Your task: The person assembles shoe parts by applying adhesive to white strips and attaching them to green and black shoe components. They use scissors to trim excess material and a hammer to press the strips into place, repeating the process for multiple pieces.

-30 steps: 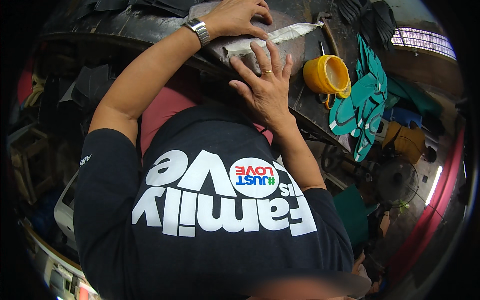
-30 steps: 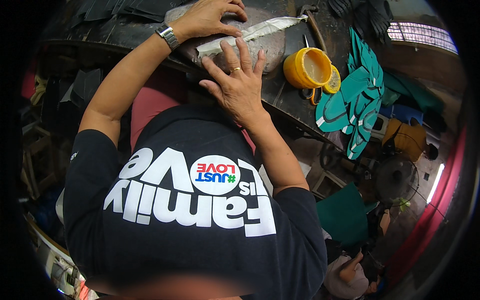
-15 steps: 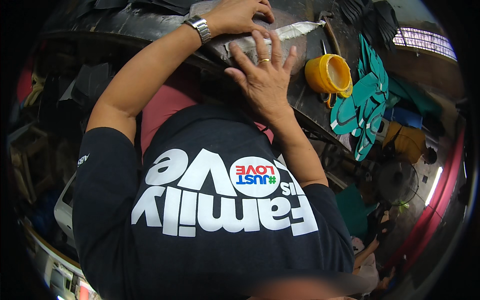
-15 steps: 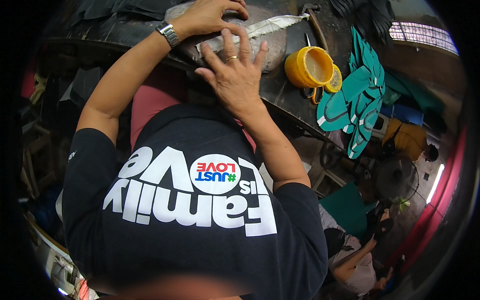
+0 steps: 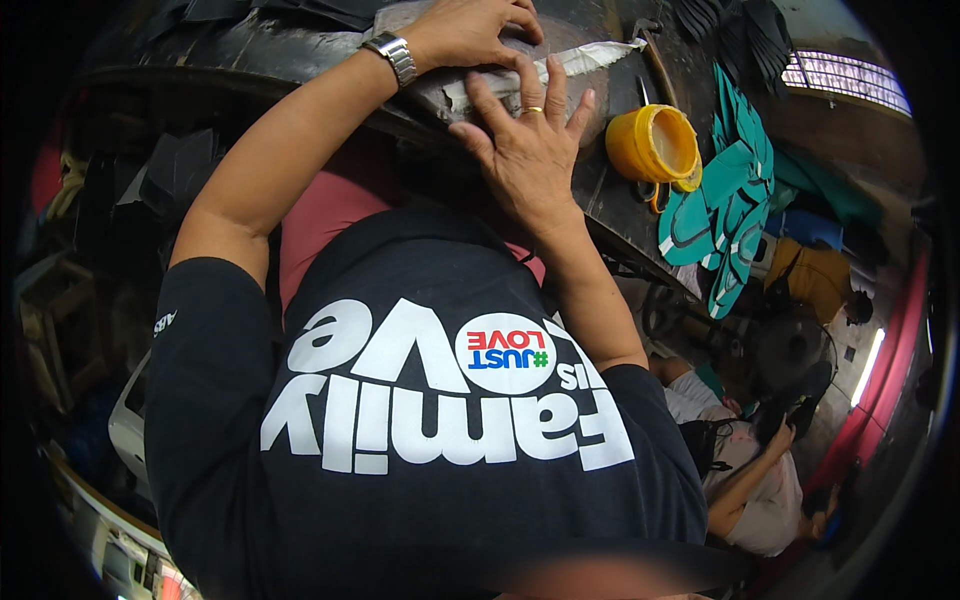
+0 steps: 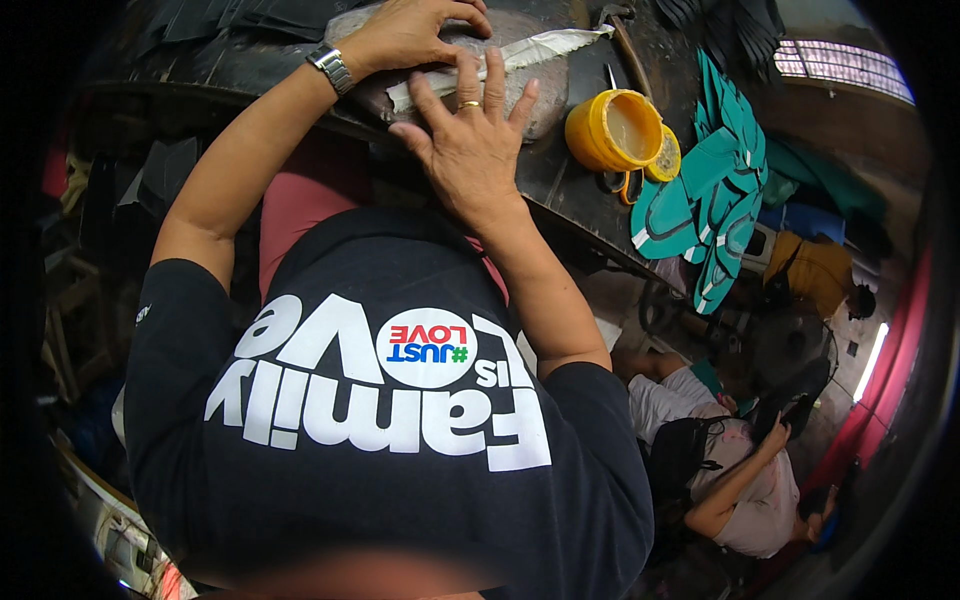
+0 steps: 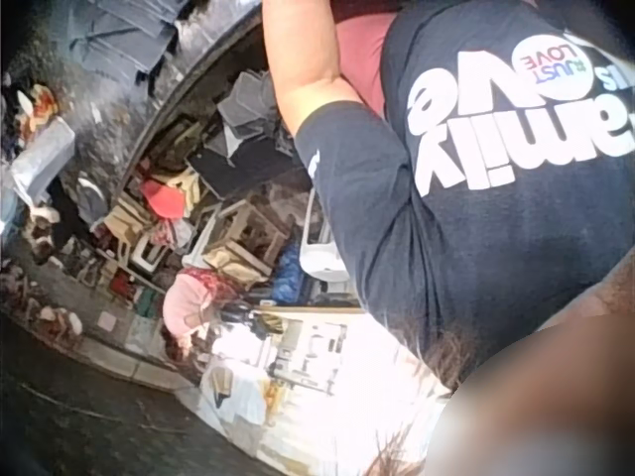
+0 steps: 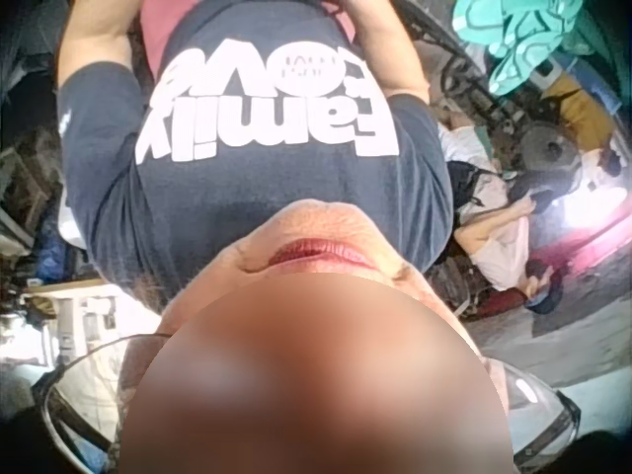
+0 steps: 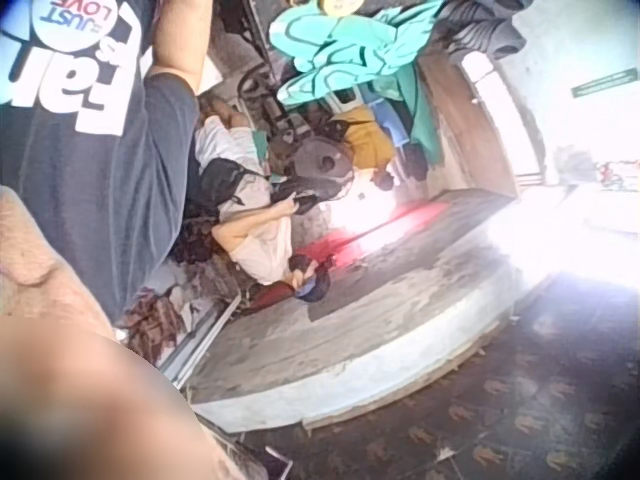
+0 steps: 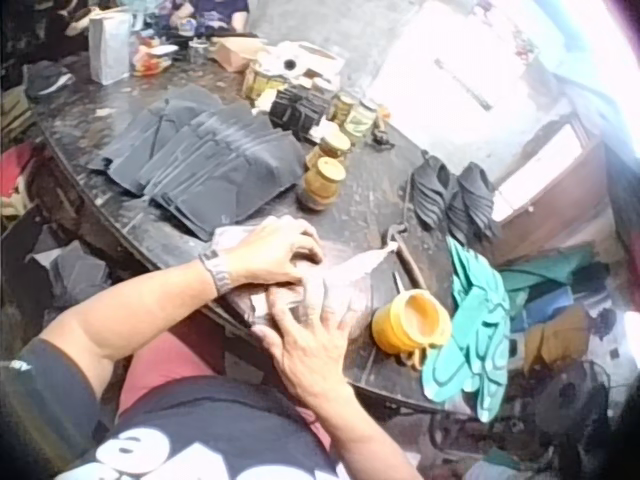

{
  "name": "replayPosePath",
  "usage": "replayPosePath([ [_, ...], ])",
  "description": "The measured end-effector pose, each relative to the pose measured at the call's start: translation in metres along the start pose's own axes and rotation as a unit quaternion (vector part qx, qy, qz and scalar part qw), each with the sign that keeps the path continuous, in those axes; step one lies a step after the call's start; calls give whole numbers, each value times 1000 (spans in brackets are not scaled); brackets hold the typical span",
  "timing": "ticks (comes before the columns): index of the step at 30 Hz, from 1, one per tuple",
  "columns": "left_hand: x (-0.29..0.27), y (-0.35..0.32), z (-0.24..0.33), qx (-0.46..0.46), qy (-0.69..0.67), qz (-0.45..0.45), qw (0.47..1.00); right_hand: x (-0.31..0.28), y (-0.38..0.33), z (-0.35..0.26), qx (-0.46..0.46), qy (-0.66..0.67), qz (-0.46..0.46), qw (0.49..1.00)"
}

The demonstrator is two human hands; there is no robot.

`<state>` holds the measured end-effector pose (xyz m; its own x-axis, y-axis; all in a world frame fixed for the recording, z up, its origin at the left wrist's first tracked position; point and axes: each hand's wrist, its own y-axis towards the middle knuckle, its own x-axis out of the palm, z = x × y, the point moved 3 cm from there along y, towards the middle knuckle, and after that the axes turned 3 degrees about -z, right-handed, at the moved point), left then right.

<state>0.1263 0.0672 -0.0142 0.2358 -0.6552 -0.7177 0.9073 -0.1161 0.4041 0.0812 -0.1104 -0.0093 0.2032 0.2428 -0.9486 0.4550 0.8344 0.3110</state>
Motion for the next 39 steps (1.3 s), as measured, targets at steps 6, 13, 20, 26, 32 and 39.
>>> replayPosePath([
  [6, 0, 0, -1, 13, 4, 10, 1000, -11, -7, -10, -64, 111, -24, 992],
  [13, -4, 0, 4, -3, -14, -8, 1000, -12, -14, 24, 48, -11, -3, 999],
  [20, -6, 1, 6, 22, 7, 6, 1000, -22, -27, -2, -50, 25, -1, 998],
  [26, -5, 3, -1, 22, -24, -38, 999, -72, -31, 35, 42, 287, 81, 953],
  [32, 4, 0, -7, 1, 43, -23, 999, -99, -56, 143, 236, 371, 282, 853],
  [39, 0, 0, 0, 2, 52, -1, 999, -54, -97, 251, 371, 136, 144, 907],
])
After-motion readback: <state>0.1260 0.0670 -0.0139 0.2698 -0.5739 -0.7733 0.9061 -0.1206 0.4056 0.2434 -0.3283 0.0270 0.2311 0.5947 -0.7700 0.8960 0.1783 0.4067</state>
